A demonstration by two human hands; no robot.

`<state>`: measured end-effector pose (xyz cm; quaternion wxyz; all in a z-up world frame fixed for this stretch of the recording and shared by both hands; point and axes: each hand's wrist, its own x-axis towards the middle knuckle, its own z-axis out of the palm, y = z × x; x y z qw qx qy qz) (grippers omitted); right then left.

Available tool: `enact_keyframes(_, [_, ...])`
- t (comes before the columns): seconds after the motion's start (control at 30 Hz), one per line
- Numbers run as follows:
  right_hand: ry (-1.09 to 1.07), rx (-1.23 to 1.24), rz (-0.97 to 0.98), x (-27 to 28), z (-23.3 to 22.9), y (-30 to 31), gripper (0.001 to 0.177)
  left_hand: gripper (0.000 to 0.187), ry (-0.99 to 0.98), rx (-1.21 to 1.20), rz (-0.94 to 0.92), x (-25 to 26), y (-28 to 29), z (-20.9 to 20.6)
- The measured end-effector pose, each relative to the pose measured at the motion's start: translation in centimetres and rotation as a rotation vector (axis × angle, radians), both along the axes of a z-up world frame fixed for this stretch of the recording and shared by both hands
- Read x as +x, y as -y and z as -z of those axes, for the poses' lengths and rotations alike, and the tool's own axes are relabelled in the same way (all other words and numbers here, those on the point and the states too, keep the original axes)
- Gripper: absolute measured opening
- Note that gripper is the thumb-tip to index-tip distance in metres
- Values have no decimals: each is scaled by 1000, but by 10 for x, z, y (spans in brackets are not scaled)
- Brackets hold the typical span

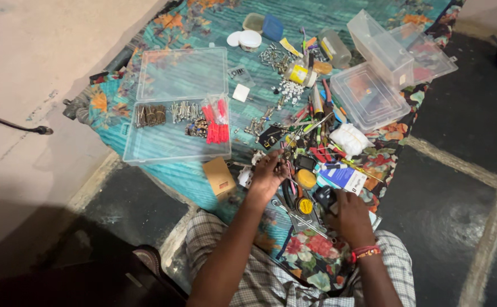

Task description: The person sits on the floor and assembles small electronic components using pliers and other tools. They handle wires, connectors, and small parts, organizing them into a plastic container.

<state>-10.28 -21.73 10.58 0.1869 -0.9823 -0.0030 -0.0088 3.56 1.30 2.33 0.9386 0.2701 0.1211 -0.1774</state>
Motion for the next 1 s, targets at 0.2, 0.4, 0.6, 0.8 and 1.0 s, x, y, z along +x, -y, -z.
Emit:
enact_keyframes(0.2, [218,150,17,9,-15,-22,46,33,35,-10,2,6,-5,-2])
enact_keyframes(0.4, [195,111,-248,62,-2,-47,51,33,22,-15,-69,11,-14,4])
enact_keyframes(0.6, [3,605,127,67,-8,-12,31,31,17,-31,-90,14,-21,1])
enact_keyframes(0.8, [-144,832,242,34,-16,-6,26,35,50,-5,-110,17,-26,-1])
enact_keyframes(1.0, [-359,696,180,0,-17,-36,28,36,57,-86,-117,17,-33,1])
